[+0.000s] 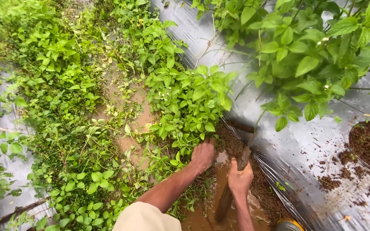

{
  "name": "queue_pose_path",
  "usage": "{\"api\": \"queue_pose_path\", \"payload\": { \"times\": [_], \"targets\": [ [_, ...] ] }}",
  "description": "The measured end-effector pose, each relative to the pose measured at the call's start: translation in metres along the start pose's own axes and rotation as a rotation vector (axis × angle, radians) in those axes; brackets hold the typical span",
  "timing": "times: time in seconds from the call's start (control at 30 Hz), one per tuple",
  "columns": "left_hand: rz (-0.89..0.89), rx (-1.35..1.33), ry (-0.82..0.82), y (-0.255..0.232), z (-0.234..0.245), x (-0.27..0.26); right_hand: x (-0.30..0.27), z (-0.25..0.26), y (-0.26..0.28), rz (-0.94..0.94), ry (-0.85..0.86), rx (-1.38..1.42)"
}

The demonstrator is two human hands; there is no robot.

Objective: The person walks through a muddy path between rows of plants and uses a hoe to remove weeds growing along the edges of the plastic mulch. The person repeatedly strikes the ground with the tool to loosen the soil and uproot the vegetation.

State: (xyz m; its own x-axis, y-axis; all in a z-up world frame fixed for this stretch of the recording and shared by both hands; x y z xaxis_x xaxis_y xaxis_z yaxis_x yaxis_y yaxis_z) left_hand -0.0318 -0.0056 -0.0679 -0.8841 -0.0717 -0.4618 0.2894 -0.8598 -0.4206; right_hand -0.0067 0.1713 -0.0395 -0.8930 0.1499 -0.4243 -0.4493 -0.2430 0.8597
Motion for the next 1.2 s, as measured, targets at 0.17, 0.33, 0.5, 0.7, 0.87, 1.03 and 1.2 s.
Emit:
{"api": "queue_pose_path", "payload": {
  "times": [0.17,0.33,0.5,0.7,0.87,1.03,1.2],
  "targets": [
    [-0.023,0.078,-0.194,-0.025,0.029,0.007,0.001,-0.01,-0.001,0.015,0.054,-0.058],
    [0.045,0.199,-0.082,-0.024,0.023,0.031,0.012,-0.023,-0.01,-0.017,0.098,-0.06],
    [-0.053,0.296,-0.082,0.007,0.007,0.049,0.009,-0.022,-0.003,0.007,0.076,-0.065],
    [-0.161,0.63,0.03,0.013,-0.013,0.051,0.005,-0.033,0.014,0.025,0.071,-0.148],
    [-0.207,0.779,0.014,0.011,-0.025,0.059,-0.002,-0.041,0.041,0.219,0.009,-0.088],
    [-0.089,0.551,-0.039,0.027,-0.024,0.065,0.01,-0.049,0.011,0.1,0.08,-0.124],
    [-0.044,0.289,-0.069,0.03,-0.024,0.067,0.005,-0.045,0.014,0.086,0.066,-0.187]
  ]
}}
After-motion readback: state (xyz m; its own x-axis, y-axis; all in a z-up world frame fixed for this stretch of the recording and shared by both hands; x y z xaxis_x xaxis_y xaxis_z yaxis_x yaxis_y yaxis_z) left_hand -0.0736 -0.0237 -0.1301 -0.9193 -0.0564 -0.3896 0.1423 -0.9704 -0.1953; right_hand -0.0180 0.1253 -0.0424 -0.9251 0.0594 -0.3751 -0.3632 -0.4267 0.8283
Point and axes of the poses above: each hand's wrist, its own x-axis towards the middle knuckle, its own z-axis out of the back of the hand, y = z × x, the point moved 7 cm from there along x, towards the middle knuckle, and after that the axes turned 1 degree about -z, right-handed, at the moved point
